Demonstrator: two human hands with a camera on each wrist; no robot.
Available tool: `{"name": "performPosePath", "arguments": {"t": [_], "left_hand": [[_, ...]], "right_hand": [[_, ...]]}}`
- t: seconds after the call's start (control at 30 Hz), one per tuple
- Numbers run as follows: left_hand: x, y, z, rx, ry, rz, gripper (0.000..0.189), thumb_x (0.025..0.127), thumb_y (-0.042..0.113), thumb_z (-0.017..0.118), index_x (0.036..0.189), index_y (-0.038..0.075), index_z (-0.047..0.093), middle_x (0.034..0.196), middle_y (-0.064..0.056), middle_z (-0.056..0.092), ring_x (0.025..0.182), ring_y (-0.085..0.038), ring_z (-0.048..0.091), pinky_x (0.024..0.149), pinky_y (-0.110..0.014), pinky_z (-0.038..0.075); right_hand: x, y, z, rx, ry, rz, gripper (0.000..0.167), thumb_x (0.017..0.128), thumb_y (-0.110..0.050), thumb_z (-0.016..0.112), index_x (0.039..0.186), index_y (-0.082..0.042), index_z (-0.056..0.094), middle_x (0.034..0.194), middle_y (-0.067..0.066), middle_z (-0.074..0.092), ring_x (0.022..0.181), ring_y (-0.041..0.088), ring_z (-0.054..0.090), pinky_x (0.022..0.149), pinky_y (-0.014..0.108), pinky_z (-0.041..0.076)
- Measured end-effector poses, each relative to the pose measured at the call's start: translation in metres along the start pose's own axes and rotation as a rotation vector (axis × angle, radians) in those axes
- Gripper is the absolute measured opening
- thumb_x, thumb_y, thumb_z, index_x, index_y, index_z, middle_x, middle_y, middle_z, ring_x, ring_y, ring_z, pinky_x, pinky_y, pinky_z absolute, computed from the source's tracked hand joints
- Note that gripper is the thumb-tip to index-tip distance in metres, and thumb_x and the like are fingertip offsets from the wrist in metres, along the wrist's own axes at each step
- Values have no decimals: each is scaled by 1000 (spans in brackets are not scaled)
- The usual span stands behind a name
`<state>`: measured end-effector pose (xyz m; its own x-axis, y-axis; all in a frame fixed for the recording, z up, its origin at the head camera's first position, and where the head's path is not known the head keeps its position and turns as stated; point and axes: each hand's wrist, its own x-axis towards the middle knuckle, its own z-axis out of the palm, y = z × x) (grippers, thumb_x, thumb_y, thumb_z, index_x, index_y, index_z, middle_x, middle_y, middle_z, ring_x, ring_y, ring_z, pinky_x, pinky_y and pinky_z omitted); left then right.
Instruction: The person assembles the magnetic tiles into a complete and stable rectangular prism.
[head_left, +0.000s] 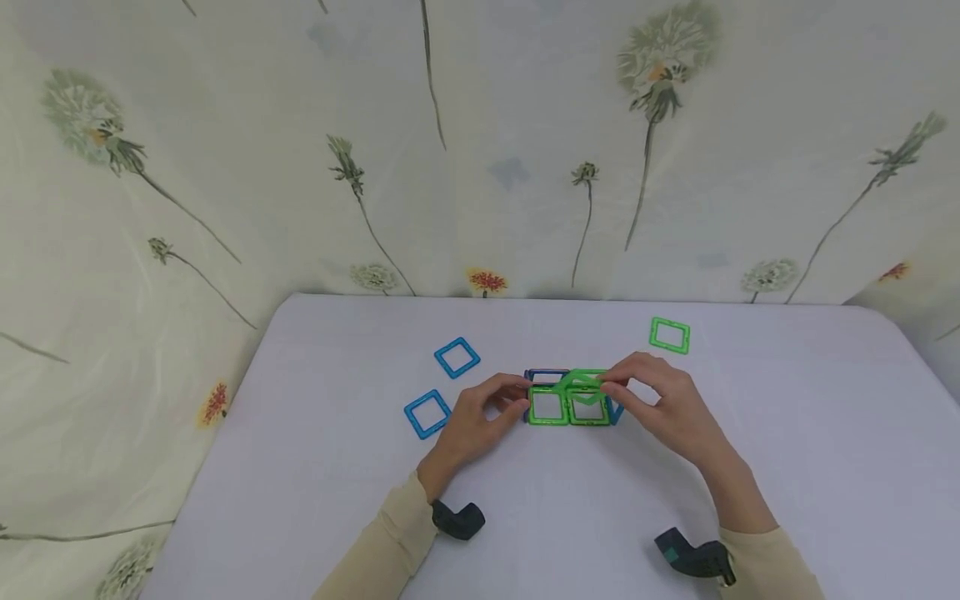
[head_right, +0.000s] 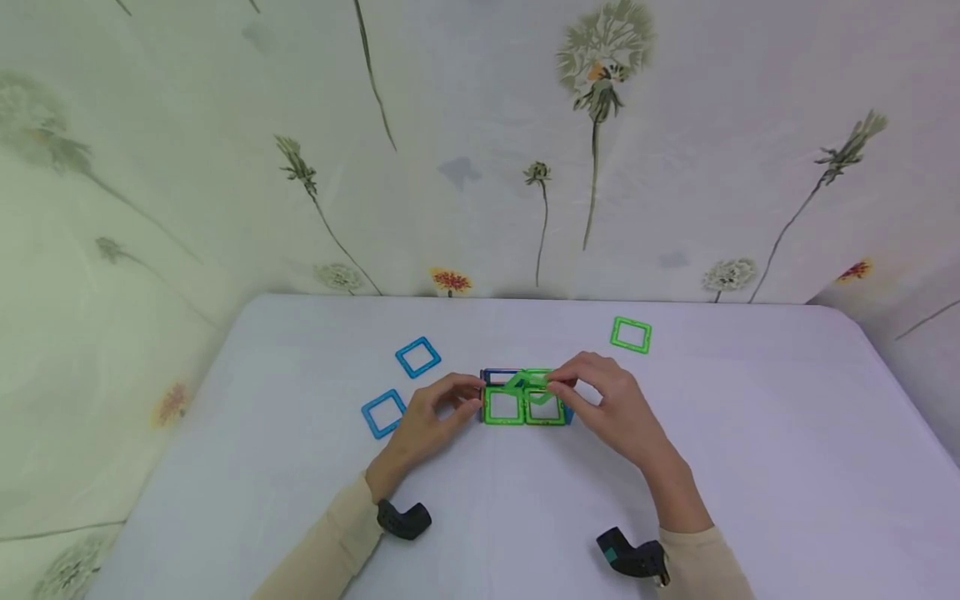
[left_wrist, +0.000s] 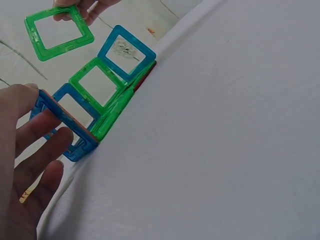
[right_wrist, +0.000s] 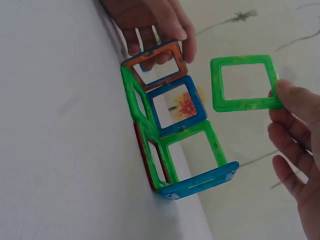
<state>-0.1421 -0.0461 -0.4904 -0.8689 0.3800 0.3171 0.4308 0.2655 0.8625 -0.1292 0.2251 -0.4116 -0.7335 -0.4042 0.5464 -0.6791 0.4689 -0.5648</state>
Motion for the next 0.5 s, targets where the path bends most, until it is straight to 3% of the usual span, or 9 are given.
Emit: {"name": "performPosePath", "arguments": {"t": [0.2, 0.4, 0.5], "left_hand": [[1, 4, 2, -5, 0, -40, 27, 91, 19, 62, 119, 16, 61, 95, -1, 71, 80, -10, 60, 74, -22, 50], [-1, 27, -6, -27, -4, -58, 27, 91, 13, 62, 118, 9, 61, 95, -6, 71, 81, -12, 60, 75, -24, 51], [-1, 31, -8, -30, -4, -65, 27, 91, 13, 62, 118, 10, 61, 96, -6, 71, 82, -12, 60, 75, -24, 51]], "right_hand": [[-1, 0, 4, -42, -28, 10, 35, 70, 7, 76, 95, -17, 70, 90, -11, 66, 88, 1, 56, 81, 13, 40], [0, -1, 9, -94, -65, 43, 27, 74, -4, 77, 94, -19, 70, 91, -13, 66, 91, 2, 53, 83, 19, 38], [-1, 0, 12, -107, -72, 43, 25, 75, -6, 77, 94, -20, 70, 90, -15, 65, 90, 2, 52, 84, 19, 38]]}}
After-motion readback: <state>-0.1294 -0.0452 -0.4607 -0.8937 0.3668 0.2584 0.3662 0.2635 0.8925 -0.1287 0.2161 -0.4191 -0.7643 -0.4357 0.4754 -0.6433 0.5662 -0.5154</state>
